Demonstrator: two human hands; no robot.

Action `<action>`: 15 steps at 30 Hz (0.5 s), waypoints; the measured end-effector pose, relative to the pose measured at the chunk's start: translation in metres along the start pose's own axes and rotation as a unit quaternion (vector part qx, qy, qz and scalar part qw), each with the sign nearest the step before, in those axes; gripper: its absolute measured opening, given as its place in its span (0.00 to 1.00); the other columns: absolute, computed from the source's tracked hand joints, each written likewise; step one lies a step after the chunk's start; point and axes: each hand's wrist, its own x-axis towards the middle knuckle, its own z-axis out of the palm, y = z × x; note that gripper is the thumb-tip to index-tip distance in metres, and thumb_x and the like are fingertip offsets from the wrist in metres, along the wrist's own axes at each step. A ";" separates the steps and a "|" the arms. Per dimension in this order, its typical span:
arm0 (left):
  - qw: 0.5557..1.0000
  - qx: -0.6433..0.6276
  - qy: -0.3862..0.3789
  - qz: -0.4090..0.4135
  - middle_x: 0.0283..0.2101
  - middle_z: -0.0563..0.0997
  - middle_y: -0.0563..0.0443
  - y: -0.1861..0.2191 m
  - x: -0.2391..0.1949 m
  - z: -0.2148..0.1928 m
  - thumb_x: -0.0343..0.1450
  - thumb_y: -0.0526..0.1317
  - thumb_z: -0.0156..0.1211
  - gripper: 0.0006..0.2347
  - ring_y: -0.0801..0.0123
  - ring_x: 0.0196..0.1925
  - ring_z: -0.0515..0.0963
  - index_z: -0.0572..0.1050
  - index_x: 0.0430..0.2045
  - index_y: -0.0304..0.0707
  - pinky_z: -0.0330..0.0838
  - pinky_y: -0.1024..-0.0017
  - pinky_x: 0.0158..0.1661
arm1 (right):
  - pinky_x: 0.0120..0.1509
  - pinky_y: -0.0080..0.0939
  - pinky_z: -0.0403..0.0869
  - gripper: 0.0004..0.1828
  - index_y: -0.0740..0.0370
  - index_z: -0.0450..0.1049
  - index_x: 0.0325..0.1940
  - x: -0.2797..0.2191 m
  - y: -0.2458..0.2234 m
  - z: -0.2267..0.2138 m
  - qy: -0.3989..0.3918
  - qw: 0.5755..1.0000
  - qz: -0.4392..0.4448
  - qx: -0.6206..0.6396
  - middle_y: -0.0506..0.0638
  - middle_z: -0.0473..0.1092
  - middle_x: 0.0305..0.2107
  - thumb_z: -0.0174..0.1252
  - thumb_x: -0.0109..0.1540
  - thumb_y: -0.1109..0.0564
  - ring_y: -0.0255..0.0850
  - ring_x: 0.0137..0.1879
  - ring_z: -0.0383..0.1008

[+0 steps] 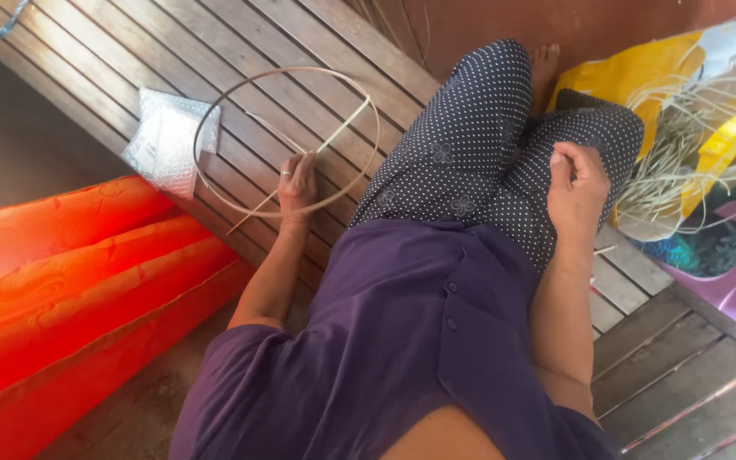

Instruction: The person sits on a wooden bench and uses a small knife to peel thin strips from a long bamboo stick. They hold the stick with one hand and scrape along its length with the knife in the other, creating a pile of shavings on their lap.

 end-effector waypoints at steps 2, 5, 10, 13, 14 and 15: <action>0.999 0.027 -0.028 0.008 0.41 0.78 0.47 0.023 0.003 -0.015 0.75 0.32 0.60 0.08 0.59 0.42 0.81 0.81 0.47 0.39 0.76 0.64 0.45 | 0.55 0.47 0.77 0.08 0.62 0.80 0.52 -0.001 -0.004 -0.001 0.006 1.000 0.009 0.006 0.54 0.75 0.41 0.60 0.70 0.67 0.48 0.50 0.78; 0.995 0.065 -0.075 0.023 0.48 0.77 0.44 0.049 -0.004 -0.031 0.75 0.32 0.58 0.13 0.56 0.49 0.79 0.78 0.54 0.38 0.73 0.61 0.51 | 0.55 0.47 0.78 0.08 0.62 0.80 0.51 -0.001 -0.005 -0.001 0.014 1.000 0.018 0.014 0.54 0.75 0.40 0.59 0.70 0.67 0.48 0.48 0.78; 0.984 -0.005 -0.180 -0.015 0.55 0.75 0.34 0.074 -0.035 -0.062 0.74 0.30 0.54 0.18 0.43 0.60 0.76 0.74 0.60 0.33 0.71 0.54 0.58 | 0.54 0.44 0.77 0.07 0.59 0.80 0.51 0.001 0.002 -0.001 0.007 0.999 0.032 0.014 0.49 0.76 0.40 0.59 0.71 0.65 0.42 0.47 0.77; 0.961 -0.036 -0.272 -0.025 0.50 0.74 0.40 0.083 -0.038 -0.085 0.72 0.36 0.57 0.12 0.45 0.50 0.77 0.77 0.50 0.40 0.72 0.53 0.49 | 0.53 0.43 0.77 0.07 0.58 0.80 0.49 0.004 0.000 -0.001 0.015 0.999 0.035 0.022 0.47 0.76 0.38 0.60 0.71 0.65 0.40 0.44 0.76; 0.936 -0.036 -0.348 -0.045 0.46 0.76 0.44 0.075 -0.047 -0.084 0.73 0.40 0.54 0.11 0.49 0.46 0.80 0.77 0.48 0.44 0.74 0.57 0.46 | 0.52 0.42 0.77 0.07 0.58 0.80 0.49 0.005 0.000 -0.001 0.021 0.999 0.030 0.020 0.47 0.76 0.38 0.60 0.70 0.65 0.40 0.43 0.76; 0.903 -0.035 -0.422 -0.068 0.41 0.78 0.49 0.069 -0.058 -0.083 0.74 0.44 0.52 0.10 0.53 0.43 0.83 0.77 0.47 0.49 0.77 0.61 0.44 | 0.50 0.41 0.78 0.08 0.57 0.81 0.49 0.006 0.000 0.000 0.024 0.999 0.024 0.018 0.47 0.76 0.37 0.59 0.70 0.66 0.40 0.43 0.77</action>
